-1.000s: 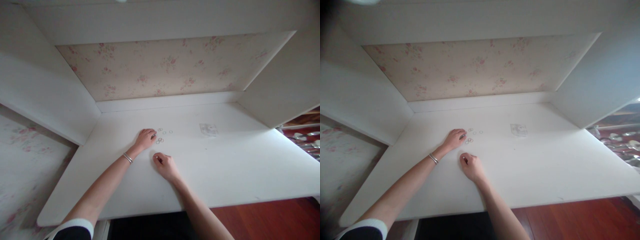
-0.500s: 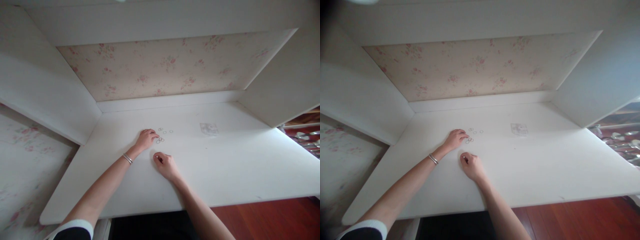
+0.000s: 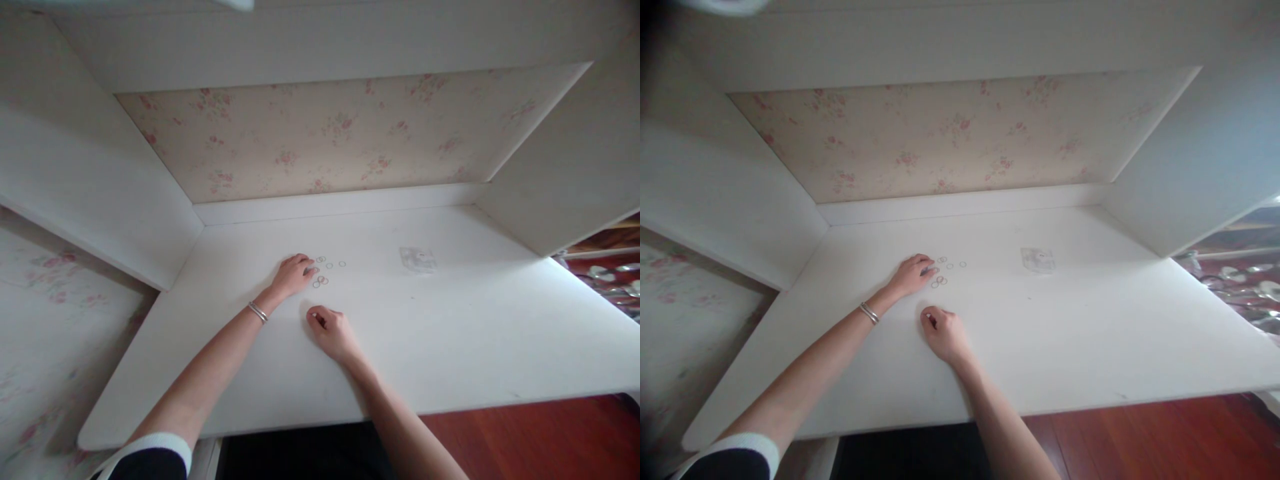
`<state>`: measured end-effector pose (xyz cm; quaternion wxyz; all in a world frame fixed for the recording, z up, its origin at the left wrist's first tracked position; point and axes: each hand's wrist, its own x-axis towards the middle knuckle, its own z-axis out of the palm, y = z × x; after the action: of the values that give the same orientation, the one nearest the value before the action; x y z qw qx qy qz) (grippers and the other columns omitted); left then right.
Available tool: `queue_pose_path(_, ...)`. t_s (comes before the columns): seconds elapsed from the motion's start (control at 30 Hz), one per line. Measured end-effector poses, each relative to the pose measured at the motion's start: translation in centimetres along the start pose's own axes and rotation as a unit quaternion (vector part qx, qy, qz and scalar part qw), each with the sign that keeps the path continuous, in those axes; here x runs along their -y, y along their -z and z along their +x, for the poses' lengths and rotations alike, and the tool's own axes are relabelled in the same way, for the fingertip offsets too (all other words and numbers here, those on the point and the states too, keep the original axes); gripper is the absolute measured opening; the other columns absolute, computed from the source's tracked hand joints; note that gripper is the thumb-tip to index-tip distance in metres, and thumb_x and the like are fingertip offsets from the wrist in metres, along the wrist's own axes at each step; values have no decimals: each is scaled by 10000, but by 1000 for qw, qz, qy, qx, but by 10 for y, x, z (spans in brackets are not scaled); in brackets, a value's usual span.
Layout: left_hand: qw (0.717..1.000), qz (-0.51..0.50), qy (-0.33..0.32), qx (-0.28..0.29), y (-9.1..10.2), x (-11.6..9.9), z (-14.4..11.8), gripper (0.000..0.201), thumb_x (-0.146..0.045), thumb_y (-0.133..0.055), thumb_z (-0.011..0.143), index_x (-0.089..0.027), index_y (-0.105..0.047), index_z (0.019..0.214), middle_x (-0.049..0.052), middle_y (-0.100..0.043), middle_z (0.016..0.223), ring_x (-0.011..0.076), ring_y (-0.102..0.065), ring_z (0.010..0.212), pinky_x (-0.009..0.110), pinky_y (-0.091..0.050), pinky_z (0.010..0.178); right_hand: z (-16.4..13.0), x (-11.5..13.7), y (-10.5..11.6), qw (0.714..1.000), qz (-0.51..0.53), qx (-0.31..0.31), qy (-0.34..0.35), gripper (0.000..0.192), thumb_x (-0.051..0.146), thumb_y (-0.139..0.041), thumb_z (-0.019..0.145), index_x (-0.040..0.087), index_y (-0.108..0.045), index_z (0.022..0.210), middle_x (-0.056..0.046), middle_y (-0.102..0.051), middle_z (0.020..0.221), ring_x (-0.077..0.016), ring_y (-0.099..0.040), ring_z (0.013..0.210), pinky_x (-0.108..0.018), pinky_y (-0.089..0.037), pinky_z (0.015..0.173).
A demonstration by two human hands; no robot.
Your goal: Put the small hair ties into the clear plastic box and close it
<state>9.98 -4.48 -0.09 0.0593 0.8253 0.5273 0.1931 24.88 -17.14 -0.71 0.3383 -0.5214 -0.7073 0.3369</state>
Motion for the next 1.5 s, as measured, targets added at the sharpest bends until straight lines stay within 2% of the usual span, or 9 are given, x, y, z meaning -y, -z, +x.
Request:
queue_pose_path(0.17,996,-43,19,-81,10,19,-4,259,-138,-437,859,-192,-628,1025,43,-580,1052,153,-545,1008,280,-424,945,-3,2,2,1000,6,4,3,245,289,-411,873,208,-638,826,8,-590,629,-93,-489,541,-182,-328,521)
queue_pose_path(0.27,993,-30,53,-97,22,31,-16,226,-113,-472,825,-184,-640,959,46,-589,951,172,-553,950,307,-440,919,-4,4,3,1000,7,4,-1,244,299,-408,879,209,-630,834,13,-577,618,-95,-487,539,-180,-323,510)
queue_pose_path(0.37,995,-21,47,-83,29,33,-32,185,-151,-506,827,-188,-642,947,49,-595,937,182,-552,930,319,-445,900,-4,6,2,1000,0,12,-1,245,301,-402,887,211,-626,841,13,-577,622,-97,-495,545,-179,-326,513)
queue_pose_path(0.5,998,-21,0,-55,29,18,-42,181,-200,-494,862,-206,-640,970,46,-604,952,176,-541,936,309,-437,887,-4,9,0,999,-28,22,6,243,296,-401,891,214,-624,837,6,-604,656,-101,-514,558,-182,-340,538)
queue_pose_path(0.8,1000,16,4,-6,19,6,-17,206,-233,-480,883,-233,-656,990,45,-617,980,186,-520,963,334,-403,861,-3,12,-3,997,-66,21,20,243,268,-389,901,216,-620,845,-3,-637,704,-112,-555,603,-193,-356,578)
queue_pose_path(1.03,999,27,14,24,17,0,-19,294,-347,-520,855,-293,-578,1138,32,-573,1153,231,-459,1082,385,-364,892,1,13,-2,997,-67,25,17,246,264,-382,907,217,-613,839,-6,-634,709,-113,-559,610,-191,-361,582)
queue_pose_path(1.17,999,29,43,10,19,-4,-20,363,-371,-512,858,-293,-525,1213,42,-546,1201,239,-447,1095,394,-349,895,1,13,-1,996,-75,33,23,242,268,-380,911,221,-609,848,-2,-635,713,-112,-558,610,-190,-359,586)
queue_pose_path(1.3,999,23,49,2,21,-7,-18,239,-321,-464,892,-287,-626,1065,28,-593,1102,207,-476,1034,365,-346,872,0,12,0,995,-81,38,34,243,272,-377,918,220,-606,855,-3,-640,729,-112,-559,621,-191,-356,596)
queue_pose_path(1.5,998,23,65,-7,17,-3,-4,208,-288,-485,880,-253,-687,917,30,-631,954,182,-506,944,324,-368,825,-2,12,4,993,-92,54,48,246,258,-380,917,221,-615,854,-2,-649,735,-107,-565,627,-191,-343,590)
